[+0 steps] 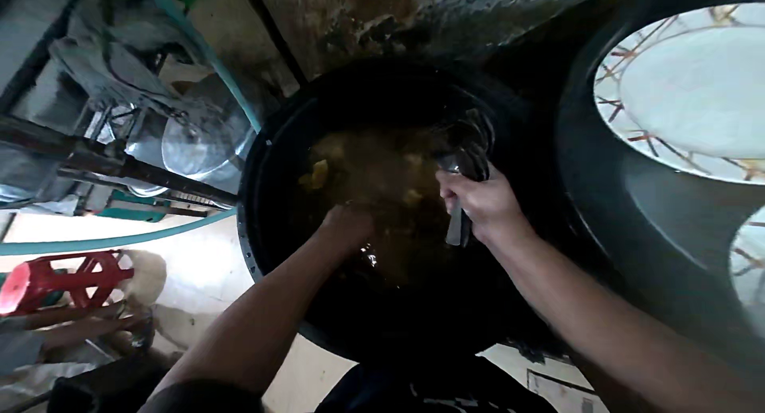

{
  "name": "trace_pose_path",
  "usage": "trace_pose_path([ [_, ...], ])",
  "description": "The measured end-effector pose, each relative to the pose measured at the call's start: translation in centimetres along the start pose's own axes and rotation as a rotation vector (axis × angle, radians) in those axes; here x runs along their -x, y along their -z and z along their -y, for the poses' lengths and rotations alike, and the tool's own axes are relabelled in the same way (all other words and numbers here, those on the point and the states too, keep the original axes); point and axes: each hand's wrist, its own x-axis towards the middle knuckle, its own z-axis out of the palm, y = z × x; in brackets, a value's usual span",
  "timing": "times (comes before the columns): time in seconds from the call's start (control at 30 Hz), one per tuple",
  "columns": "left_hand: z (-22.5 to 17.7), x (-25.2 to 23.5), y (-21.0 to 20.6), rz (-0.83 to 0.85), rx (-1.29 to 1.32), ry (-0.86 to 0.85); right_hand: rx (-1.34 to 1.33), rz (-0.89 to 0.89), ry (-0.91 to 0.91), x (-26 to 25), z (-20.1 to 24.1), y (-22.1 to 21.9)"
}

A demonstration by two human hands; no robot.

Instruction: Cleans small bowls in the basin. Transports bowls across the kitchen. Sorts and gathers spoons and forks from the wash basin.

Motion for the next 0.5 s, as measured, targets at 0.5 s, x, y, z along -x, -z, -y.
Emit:
trace_pose_path([
  [0.5, 1.6, -1.9, -0.9, -0.010, 0.063, 0.352, -0.086, -0.078, 0.051, -0.1, -0.1, 0.3],
])
